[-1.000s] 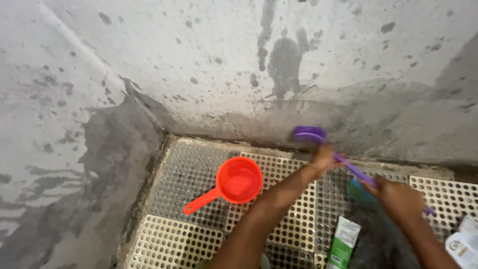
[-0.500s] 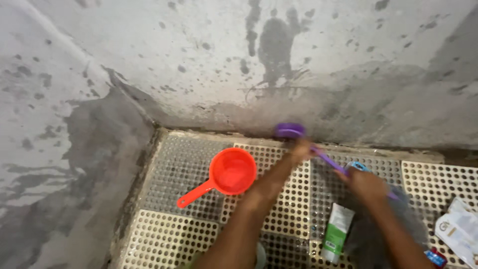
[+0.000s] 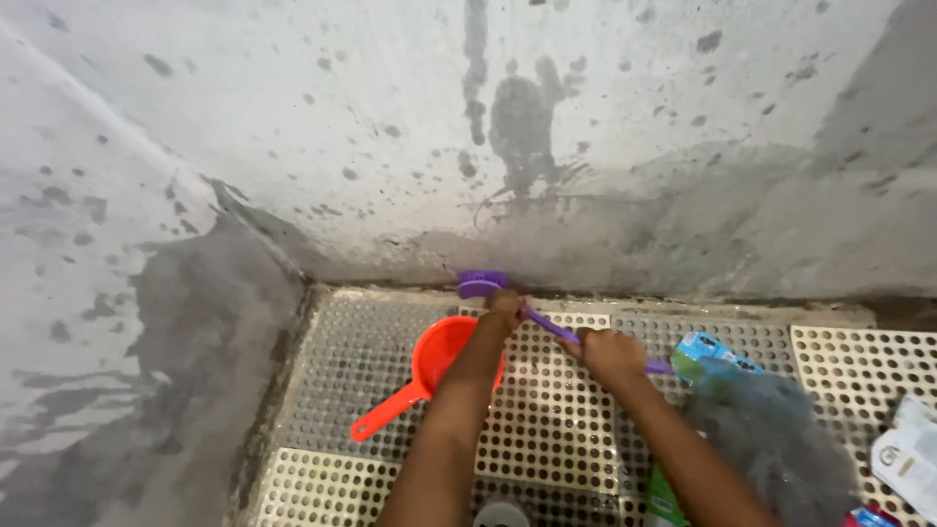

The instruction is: The person scoops water from a large black tub using a red scoop and pours it onto the floor. They then apply liquid soap from a pump bottle onto their hands, rub them together, and use a purple scrub brush to clean the lower sections of the walls.

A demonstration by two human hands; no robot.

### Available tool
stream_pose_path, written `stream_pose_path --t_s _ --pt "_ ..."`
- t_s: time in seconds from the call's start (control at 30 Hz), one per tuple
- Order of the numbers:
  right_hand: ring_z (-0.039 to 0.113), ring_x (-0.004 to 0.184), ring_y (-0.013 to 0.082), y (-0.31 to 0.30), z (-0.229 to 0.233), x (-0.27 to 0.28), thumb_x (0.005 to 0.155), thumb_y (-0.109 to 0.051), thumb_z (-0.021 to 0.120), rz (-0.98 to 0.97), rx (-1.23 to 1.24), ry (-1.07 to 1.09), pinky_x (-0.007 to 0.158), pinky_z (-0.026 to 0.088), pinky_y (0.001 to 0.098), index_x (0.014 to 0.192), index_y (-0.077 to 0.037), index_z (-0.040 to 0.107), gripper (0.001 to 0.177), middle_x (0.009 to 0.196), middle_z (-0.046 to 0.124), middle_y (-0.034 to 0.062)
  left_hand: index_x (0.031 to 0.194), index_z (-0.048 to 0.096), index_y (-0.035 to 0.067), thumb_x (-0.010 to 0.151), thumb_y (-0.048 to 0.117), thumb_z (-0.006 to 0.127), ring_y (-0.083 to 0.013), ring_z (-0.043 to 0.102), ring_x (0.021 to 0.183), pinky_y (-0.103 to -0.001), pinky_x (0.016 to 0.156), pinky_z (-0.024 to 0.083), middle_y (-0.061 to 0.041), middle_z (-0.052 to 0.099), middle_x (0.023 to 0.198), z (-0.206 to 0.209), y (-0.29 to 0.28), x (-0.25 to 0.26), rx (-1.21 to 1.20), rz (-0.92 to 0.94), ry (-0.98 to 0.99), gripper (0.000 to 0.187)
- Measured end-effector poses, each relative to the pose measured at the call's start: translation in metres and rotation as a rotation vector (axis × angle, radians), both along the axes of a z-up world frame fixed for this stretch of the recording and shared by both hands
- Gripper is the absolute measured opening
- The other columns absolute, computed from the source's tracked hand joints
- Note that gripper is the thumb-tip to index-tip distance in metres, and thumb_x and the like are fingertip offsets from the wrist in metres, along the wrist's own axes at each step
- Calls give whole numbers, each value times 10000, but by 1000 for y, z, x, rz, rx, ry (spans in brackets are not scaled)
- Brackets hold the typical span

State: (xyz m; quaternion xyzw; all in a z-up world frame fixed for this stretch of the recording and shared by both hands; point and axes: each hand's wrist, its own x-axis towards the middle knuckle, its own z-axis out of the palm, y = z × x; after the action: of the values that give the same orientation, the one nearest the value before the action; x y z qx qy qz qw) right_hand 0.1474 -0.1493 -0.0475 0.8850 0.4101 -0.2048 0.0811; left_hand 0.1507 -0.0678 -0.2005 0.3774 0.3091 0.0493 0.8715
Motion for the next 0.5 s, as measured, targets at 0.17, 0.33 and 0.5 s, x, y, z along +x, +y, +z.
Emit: stream_pose_path --t_s 0.17,0.33,0.5 --pt "750 771 255 -85 -6 37 881 -776 397 -252 113 101 686 595 458 1190 -276 723 672 905 772 69 1141 563 33 1062 165 537 -289 651 889 -447 741 605 -128 639 960 -7 -6 5 62 65 57 157" --pt "735 851 309 -152 14 60 931 -724 371 -208 53 -135 748 584 516 1129 -238 710 625 954 762 101 1119 574 33 1039 172 554 -291 654 878 -447 737 603 -131 645 949 -9 25 27 167 146 102 162" --pt "738 669 224 -37 -1 21 967 -724 318 -62 -73 97 561 640 382 1214 -167 594 669 837 755 71 1097 586 33 1016 180 570 -293 657 867 -447 733 600 -134 650 939 -6 128 -11 357 290 268 168"
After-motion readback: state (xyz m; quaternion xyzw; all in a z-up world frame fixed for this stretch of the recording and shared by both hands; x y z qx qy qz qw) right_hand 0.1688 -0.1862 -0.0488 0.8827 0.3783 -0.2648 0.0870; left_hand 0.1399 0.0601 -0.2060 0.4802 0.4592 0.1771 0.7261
